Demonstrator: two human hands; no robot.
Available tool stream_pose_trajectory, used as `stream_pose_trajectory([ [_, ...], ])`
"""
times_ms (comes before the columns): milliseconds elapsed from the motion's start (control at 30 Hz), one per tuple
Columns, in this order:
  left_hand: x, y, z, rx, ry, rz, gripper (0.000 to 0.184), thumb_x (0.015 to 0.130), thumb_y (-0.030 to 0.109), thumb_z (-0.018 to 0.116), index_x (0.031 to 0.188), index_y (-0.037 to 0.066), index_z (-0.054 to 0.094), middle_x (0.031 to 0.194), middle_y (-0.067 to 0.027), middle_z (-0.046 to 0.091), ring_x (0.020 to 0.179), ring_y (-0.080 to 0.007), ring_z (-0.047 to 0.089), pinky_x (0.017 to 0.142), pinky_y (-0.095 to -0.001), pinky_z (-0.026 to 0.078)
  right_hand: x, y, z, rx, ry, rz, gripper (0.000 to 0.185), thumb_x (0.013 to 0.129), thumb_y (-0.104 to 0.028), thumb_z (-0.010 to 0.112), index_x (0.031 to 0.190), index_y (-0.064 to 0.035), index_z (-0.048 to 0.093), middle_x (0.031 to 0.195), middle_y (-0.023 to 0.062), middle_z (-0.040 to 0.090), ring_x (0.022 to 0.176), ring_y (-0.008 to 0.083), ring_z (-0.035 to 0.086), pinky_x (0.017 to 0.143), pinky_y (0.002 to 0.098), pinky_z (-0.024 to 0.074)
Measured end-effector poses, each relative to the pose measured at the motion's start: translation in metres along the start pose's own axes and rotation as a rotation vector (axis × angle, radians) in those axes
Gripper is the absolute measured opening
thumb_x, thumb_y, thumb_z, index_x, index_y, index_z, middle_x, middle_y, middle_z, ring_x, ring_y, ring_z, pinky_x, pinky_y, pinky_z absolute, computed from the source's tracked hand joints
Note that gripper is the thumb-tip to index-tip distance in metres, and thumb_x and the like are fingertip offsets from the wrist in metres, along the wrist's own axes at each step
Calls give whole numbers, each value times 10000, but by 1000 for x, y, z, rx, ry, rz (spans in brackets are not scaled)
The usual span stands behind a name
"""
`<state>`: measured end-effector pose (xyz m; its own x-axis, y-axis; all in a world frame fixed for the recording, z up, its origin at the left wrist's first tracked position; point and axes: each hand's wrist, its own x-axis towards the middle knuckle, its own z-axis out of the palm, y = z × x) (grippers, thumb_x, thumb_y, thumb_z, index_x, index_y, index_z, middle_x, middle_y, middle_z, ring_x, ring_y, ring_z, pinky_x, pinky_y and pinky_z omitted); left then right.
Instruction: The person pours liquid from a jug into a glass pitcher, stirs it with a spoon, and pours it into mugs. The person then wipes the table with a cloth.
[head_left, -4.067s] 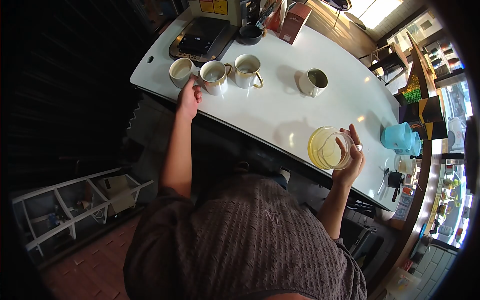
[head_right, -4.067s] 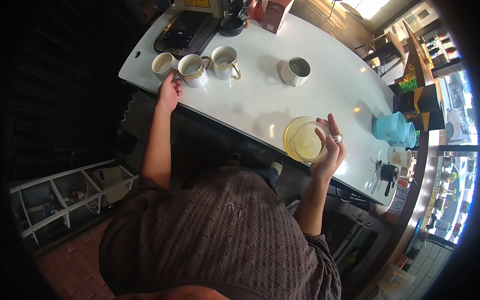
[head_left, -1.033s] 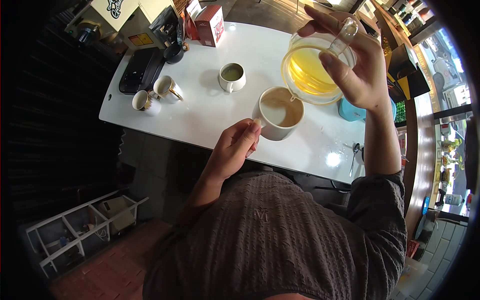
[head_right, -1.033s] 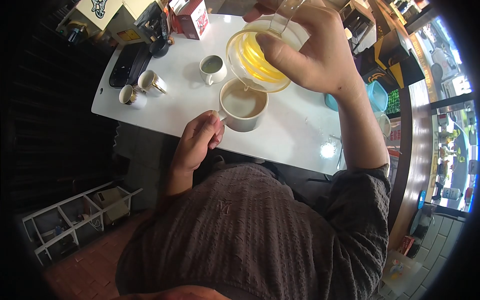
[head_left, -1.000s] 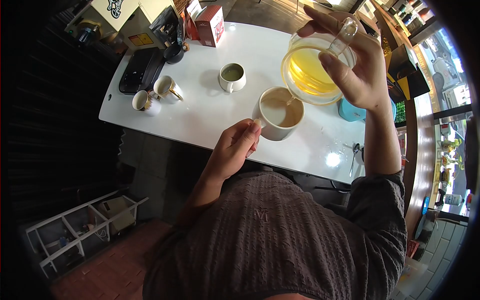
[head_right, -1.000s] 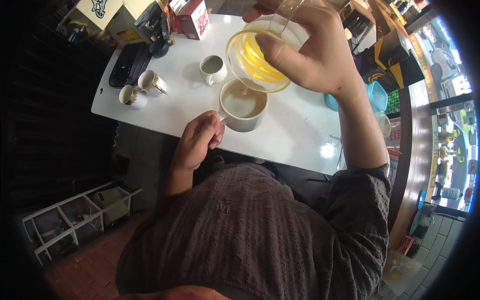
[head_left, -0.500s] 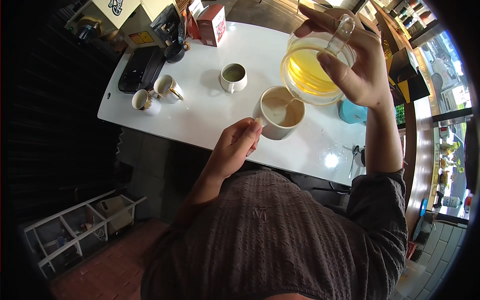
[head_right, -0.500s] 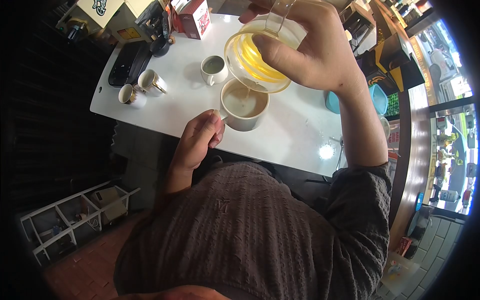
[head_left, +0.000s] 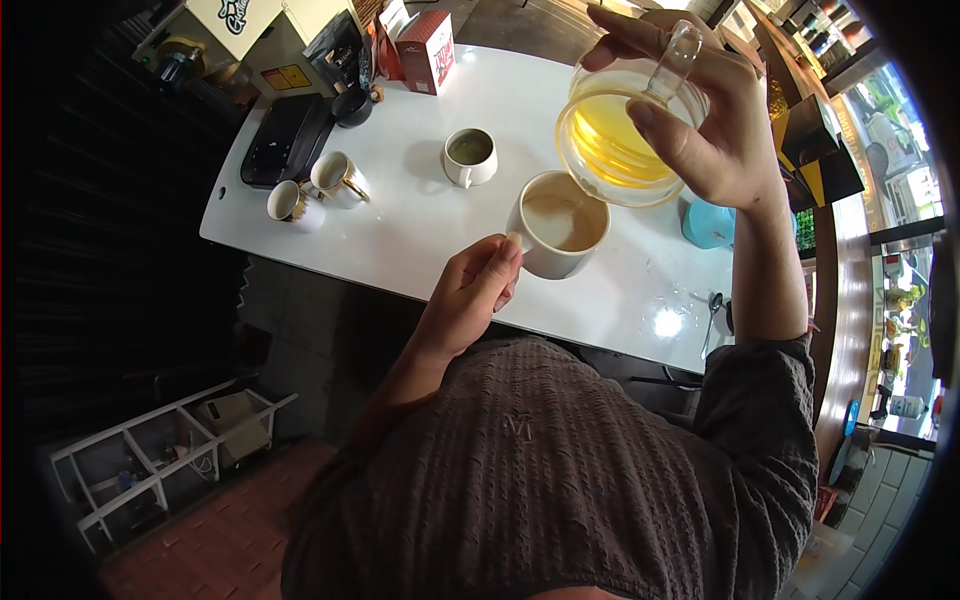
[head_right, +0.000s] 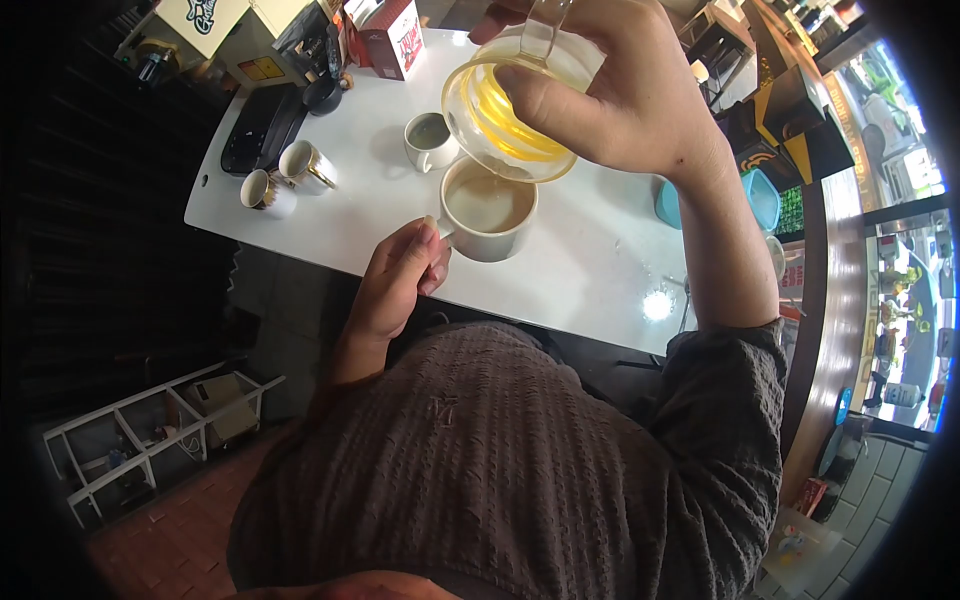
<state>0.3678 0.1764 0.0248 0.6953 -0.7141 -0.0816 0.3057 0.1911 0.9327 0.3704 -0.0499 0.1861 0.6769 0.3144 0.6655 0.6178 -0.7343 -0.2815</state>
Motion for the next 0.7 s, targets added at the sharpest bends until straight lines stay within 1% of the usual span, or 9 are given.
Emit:
stream_pose_trajectory([
  [33, 0, 0, 0, -3, 15, -10, 328, 1012, 318, 425, 768, 98, 430, 674, 32, 398, 582, -51, 344, 522, -196, 284, 2, -4, -2, -32, 21, 27, 525, 701, -267, 624, 1048, 126, 631, 861, 146, 696, 808, 239, 640, 797, 344, 487],
  [133, 1, -2, -1, -24, 4, -2, 330, 1009, 331, 430, 774, 99, 436, 673, 37, 393, 584, -48, 346, 520, -197, 281, 1, 3, -7, -59, -94, -25, 557, 694, -265, 625, 1081, 136, 614, 858, 137, 697, 795, 234, 634, 786, 341, 482],
  [233, 2, -5, -1, -30, 14, -1, 322, 1009, 323, 430, 779, 99, 444, 671, 40, 388, 580, -46, 341, 518, -197, 276, -2, 21, 0, 80, -10, -108, 541, 691, -265, 624, 1061, 130, 626, 850, 128, 698, 784, 220, 623, 764, 336, 475],
  [333, 3, -8, -2, -34, 9, 16, 310, 1005, 310, 442, 780, 96, 452, 668, 43, 385, 575, -45, 335, 518, -195, 271, 1, 10, -3, 47, -36, -56, 522, 690, -270, 623, 1034, 121, 643, 837, 123, 697, 761, 209, 614, 760, 330, 467],
  [467, 4, -6, -1, 9, 25, 2, 292, 996, 288, 461, 778, 94, 458, 662, 44, 382, 571, -43, 330, 518, -194, 266, 1, 13, -1, 18, -36, -70, 499, 687, -278, 623, 1003, 106, 660, 827, 121, 695, 730, 207, 611, 767, 328, 460],
  [533, 4, -3, 0, 8, 22, -5, 277, 985, 273, 479, 779, 88, 468, 660, 43, 388, 565, -39, 327, 517, -195, 264, 1, 11, 0, -8, -28, -89, 497, 686, -280, 622, 1001, 103, 663, 826, 120, 695, 726, 208, 610, 771, 329, 459],
  [633, 5, -3, 1, 17, 34, 5, 244, 973, 239, 501, 789, 80, 487, 653, 49, 390, 553, -34, 323, 511, -197, 259, 3, 4, -3, -79, -73, -32, 497, 684, -276, 622, 1004, 103, 662, 829, 119, 696, 744, 207, 615, 773, 332, 460],
  [667, 5, -3, 1, 17, 34, 5, 244, 973, 239, 501, 789, 80, 487, 653, 49, 390, 553, -34, 323, 511, -197, 259, 0, 10, -2, -46, -67, -37, 497, 688, -279, 623, 1005, 102, 662, 832, 117, 697, 751, 206, 617, 774, 333, 460],
  [700, 4, -4, 0, 23, 42, 7, 227, 961, 240, 541, 832, 54, 540, 666, 59, 423, 586, -19, 338, 540, -188, 275, 0, 11, -2, -29, -63, -40, 497, 690, -280, 624, 1005, 102, 663, 833, 117, 697, 755, 206, 619, 774, 334, 460],
])
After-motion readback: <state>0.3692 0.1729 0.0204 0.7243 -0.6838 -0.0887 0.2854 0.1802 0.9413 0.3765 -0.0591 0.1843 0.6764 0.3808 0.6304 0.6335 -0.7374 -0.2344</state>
